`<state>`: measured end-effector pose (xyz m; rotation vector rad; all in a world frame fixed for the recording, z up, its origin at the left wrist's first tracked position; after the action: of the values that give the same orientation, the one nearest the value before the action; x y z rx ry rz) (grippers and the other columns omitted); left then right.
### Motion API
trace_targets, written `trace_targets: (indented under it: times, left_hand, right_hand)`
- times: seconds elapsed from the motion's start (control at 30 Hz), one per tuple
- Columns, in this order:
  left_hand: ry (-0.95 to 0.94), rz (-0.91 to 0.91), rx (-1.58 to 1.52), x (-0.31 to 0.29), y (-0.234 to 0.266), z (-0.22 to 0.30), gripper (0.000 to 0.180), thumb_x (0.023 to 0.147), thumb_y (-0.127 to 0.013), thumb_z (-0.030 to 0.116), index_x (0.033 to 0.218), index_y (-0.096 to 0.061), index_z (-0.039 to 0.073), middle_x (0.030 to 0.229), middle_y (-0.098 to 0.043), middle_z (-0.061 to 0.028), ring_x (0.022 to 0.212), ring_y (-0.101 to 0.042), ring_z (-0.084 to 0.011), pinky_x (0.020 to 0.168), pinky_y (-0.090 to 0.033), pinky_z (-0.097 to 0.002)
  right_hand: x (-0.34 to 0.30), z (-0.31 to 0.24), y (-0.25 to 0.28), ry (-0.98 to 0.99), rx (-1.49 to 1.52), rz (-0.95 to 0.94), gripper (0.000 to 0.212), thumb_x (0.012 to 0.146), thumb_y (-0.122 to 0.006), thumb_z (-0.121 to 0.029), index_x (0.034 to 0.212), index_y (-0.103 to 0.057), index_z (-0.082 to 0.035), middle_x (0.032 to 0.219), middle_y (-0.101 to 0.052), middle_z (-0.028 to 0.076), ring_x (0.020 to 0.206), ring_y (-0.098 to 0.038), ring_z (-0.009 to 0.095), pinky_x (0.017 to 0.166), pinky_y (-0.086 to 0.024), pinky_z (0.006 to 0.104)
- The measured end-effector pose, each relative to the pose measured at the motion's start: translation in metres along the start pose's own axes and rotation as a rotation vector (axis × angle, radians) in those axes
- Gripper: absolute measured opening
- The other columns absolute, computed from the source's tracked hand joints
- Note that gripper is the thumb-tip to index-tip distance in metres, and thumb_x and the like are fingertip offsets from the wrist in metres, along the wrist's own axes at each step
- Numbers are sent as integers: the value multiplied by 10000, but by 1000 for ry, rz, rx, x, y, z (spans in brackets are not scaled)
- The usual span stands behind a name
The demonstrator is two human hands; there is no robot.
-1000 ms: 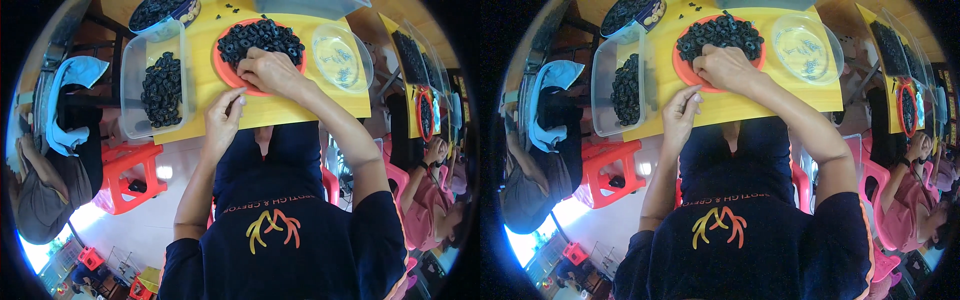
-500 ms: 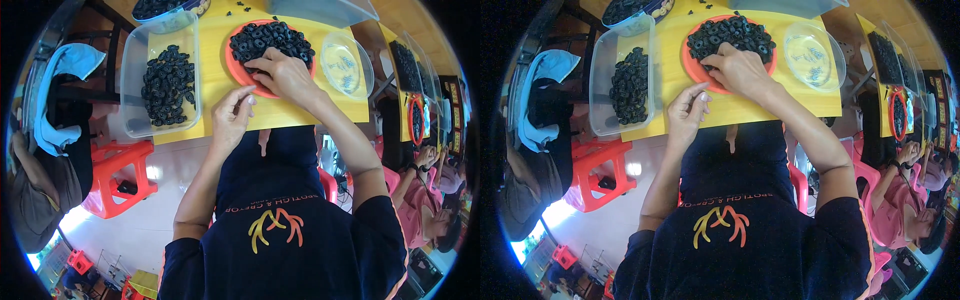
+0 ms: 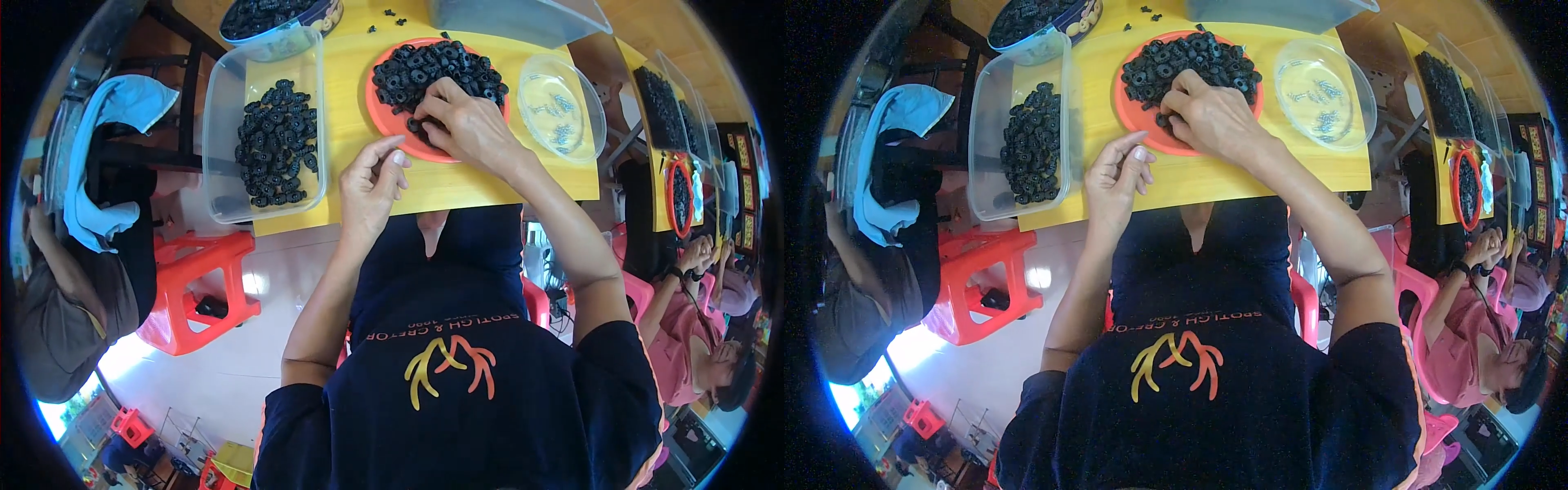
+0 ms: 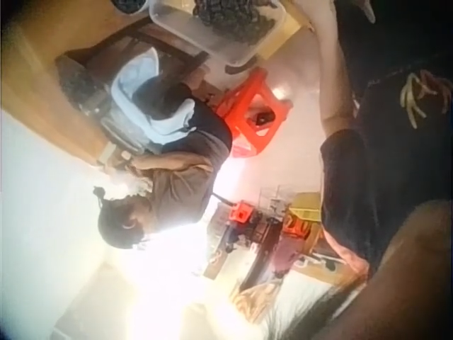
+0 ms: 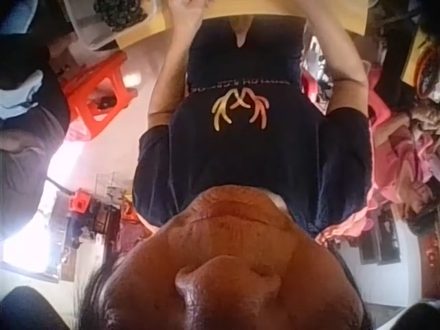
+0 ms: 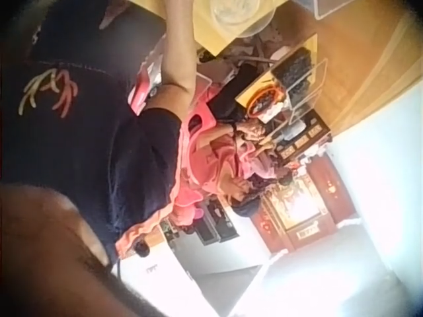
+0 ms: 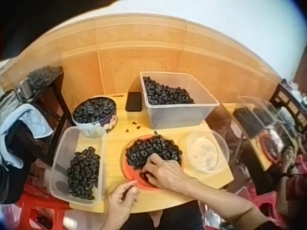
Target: Manually inserting small white electronic components into black plastic housings at a workbench.
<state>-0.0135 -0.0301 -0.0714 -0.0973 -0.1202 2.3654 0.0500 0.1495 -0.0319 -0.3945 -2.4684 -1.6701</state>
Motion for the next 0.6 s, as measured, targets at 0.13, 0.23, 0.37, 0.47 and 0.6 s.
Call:
trace_targets:
  times: [0.13, 0.23, 0.37, 0.47, 0.6]
  left_hand:
    - [-15, 36, -48, 2, -1, -2, 223, 972, -548, 70, 1166, -628, -7, 862, -657, -45, 625, -557, -46, 516, -435, -187]
    - [-22, 35, -16, 0, -1, -3, 224, 974, -546, 71, 1168, -627, -7, 866, -657, -48, 630, -556, -46, 520, -437, -186]
    - [-27, 10, 33, -1, -2, -4, 250, 989, -543, 94, 1205, -591, -21, 905, -637, -68, 678, -564, -68, 549, -437, -191]
    - [-45, 28, 24, 1, -3, -4, 238, 981, -545, 81, 1190, -607, -17, 892, -643, -56, 656, -559, -57, 537, -440, -188]
    - [-51, 42, 36, 1, -4, -3, 242, 986, -543, 78, 1198, -595, -27, 906, -644, -72, 658, -570, -74, 542, -443, -195]
  right_hand:
    - [-1, -4, 2, -11, -12, 38, 157, 814, -691, -186, 925, -696, -74, 998, -585, 92, 784, -658, 291, 675, -534, 410]
    - [1, -9, 0, -28, -36, 18, 166, 821, -689, -195, 939, -708, -80, 973, -587, 100, 772, -660, 299, 670, -531, 416]
    - [6, -15, -1, -32, -175, -63, 165, 800, -701, -194, 923, -707, -84, 938, -590, 113, 747, -662, 315, 655, -527, 424]
    - [10, -13, -5, 13, -230, -33, 140, 787, -697, -194, 868, -692, -80, 922, -594, 119, 734, -662, 315, 653, -526, 430]
    - [12, -10, -11, 9, -215, -14, 136, 786, -688, -206, 824, -674, -75, 910, -607, 107, 727, -661, 311, 649, -526, 428]
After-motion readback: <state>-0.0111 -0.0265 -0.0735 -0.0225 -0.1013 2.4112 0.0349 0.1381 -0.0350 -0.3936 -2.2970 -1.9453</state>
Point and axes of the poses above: each hand's wrist, its own x-axis towards the middle knuckle, its own y-axis out of the back of the hand, z = x × y, the point moved 2 cm from there along x, towards the middle knuckle
